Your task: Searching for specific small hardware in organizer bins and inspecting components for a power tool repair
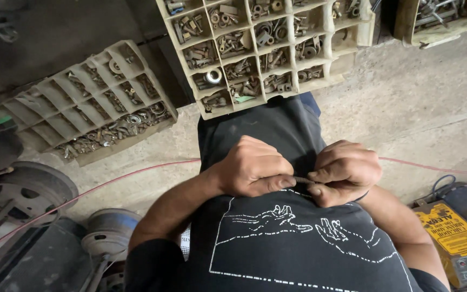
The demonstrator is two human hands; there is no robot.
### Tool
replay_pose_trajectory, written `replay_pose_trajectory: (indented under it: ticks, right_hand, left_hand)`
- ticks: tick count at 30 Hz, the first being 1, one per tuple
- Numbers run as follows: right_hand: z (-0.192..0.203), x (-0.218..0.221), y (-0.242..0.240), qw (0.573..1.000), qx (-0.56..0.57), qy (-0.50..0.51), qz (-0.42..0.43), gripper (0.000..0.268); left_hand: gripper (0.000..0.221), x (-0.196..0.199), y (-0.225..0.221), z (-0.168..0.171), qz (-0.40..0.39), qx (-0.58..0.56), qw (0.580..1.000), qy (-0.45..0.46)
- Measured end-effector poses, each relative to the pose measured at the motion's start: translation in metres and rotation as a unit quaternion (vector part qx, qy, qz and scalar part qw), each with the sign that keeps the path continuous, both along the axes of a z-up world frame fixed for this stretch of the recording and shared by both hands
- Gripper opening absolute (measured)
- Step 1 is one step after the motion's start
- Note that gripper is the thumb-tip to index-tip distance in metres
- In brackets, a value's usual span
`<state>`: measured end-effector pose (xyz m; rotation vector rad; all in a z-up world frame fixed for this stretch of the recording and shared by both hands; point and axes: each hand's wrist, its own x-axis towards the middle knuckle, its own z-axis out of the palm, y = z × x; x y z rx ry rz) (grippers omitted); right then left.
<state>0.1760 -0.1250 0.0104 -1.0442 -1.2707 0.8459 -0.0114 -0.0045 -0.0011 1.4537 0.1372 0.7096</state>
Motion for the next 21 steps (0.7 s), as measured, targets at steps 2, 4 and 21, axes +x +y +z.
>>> replay_pose_trajectory:
  ticks: [2, 4, 21]
  right_hand:
    - [0.001, -0.001, 0.001, 1.000, -0.001, 0.002, -0.001, 0.017]
    - [0.001, -0.001, 0.001, 1.000, -0.001, 0.003, -0.003, 0.017]
    - [-0.009, 0.000, 0.004, 1.000, -0.004, -0.017, 0.012, 0.015]
  left_hand:
    - [0.025, -0.001, -0.001, -0.001, 0.000, -0.006, 1.000, 0.001]
    - [0.025, -0.002, -0.001, -0.001, 0.000, -0.010, 1.000, 0.001]
    - [0.023, 0.008, 0.001, -0.002, -0.010, -0.011, 1.000, 0.006]
